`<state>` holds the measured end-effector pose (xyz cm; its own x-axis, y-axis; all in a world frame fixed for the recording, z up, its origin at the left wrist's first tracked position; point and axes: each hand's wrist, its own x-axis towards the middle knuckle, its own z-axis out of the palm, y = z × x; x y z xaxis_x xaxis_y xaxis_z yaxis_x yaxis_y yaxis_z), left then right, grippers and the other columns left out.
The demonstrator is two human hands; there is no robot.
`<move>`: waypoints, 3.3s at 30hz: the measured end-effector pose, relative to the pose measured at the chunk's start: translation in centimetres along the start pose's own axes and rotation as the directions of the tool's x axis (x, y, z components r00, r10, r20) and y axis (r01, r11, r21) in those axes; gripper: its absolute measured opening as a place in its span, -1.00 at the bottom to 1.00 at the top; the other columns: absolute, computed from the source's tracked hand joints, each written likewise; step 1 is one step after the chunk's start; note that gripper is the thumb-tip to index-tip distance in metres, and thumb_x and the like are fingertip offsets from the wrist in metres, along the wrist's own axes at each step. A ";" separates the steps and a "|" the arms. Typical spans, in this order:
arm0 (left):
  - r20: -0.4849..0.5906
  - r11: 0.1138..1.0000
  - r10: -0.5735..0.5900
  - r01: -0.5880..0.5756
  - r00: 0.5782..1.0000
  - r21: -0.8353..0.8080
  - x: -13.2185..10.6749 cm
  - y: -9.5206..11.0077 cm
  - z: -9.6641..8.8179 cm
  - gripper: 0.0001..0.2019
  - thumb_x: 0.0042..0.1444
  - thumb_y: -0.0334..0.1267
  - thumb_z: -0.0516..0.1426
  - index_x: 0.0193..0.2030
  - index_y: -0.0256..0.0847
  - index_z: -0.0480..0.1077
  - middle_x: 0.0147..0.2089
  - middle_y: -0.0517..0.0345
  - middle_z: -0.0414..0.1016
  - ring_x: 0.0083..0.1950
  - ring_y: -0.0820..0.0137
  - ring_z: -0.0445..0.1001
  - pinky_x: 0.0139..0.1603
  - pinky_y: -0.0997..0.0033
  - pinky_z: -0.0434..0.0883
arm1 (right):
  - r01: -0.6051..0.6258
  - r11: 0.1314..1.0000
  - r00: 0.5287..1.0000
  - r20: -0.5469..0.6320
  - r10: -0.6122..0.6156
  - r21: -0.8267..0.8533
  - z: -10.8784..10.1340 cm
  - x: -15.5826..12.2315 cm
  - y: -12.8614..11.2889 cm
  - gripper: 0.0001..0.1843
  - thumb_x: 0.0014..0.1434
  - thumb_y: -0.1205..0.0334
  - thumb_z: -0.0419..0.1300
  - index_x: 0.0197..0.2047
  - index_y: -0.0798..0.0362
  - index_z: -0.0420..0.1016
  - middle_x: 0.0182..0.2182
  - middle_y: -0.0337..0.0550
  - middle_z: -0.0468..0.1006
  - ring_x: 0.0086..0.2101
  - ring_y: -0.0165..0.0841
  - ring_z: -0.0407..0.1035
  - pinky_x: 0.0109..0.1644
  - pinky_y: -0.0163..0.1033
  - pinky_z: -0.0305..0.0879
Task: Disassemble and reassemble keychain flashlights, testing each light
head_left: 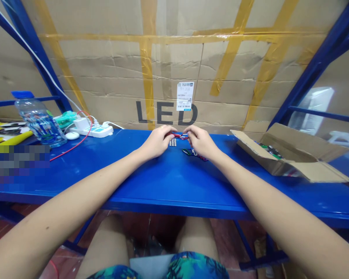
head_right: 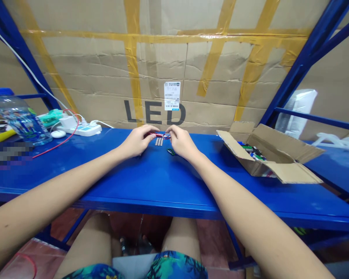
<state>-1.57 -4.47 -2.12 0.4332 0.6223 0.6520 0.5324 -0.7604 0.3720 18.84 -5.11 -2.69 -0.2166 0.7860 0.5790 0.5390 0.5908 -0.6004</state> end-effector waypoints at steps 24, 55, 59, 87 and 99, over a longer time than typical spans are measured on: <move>0.036 0.815 -0.155 0.149 0.987 -0.560 0.7 0.8 -0.2 -0.44 0.21 0.05 0.14 0.25 -0.22 0.24 0.26 -0.24 0.40 0.23 0.13 0.43 0.11 0.12 0.44 | -0.234 0.905 0.965 0.197 0.173 0.356 0.2 -0.3 -1.7 -0.68 0.18 0.19 0.09 -0.59 0.06 0.37 -0.74 -0.26 0.30 -0.66 -0.46 0.14 -0.52 -0.30 0.10; 0.223 0.518 -0.322 0.369 0.920 -0.772 1.0 0.1 -1.1 -0.21 0.17 0.39 -0.15 0.09 -0.30 0.42 0.09 -0.29 0.53 0.14 0.03 0.50 0.05 0.02 0.47 | -0.313 0.872 0.936 0.277 0.217 0.375 -0.1 -0.7 -2.3 -0.84 0.05 0.24 0.14 -0.52 0.07 0.44 -0.73 -0.34 0.16 -0.68 -0.47 0.10 -0.61 -0.32 0.06; 0.226 0.437 -0.339 0.366 0.913 -0.822 0.9 -0.1 -1.0 -0.22 0.17 0.38 -0.11 0.10 -0.32 0.43 0.06 -0.27 0.55 0.12 0.03 0.50 0.05 0.05 0.44 | -0.290 0.890 0.944 0.255 0.207 0.350 -0.3 -0.7 -2.4 -0.80 0.03 0.25 0.13 -0.60 0.06 0.35 -0.73 -0.34 0.15 -0.67 -0.49 0.09 -0.58 -0.32 0.09; 0.208 0.386 -0.359 0.348 0.910 -0.855 0.7 -0.9 -1.0 -0.31 0.17 0.35 -0.05 -0.09 -0.29 0.52 -0.02 -0.19 0.59 0.07 0.06 0.49 0.04 0.11 0.39 | -0.270 0.944 0.934 0.290 0.210 0.188 -1.0 -0.6 -2.3 -0.77 0.03 0.15 0.13 -0.59 0.04 0.30 -0.73 -0.37 0.16 -0.66 -0.46 0.13 -0.52 -0.28 0.01; 0.133 0.483 -0.330 0.288 0.935 -0.827 0.6 -0.9 -1.2 -0.31 0.18 0.36 -0.08 -0.13 -0.27 0.53 -0.07 -0.16 0.60 0.03 0.12 0.52 -0.01 0.15 0.42 | -0.226 0.970 0.958 0.202 0.205 0.091 -1.2 -0.6 -3.5 -0.72 0.00 0.09 0.16 -0.43 0.14 0.57 -0.69 -0.29 0.31 -0.60 -0.44 0.13 -0.48 -0.25 0.06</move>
<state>-2.65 -3.67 -1.22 0.3260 0.8572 0.3987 -0.2189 -0.3419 0.9139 18.09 -7.86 -0.32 -0.2615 0.9104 0.3205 0.4979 0.4117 -0.7632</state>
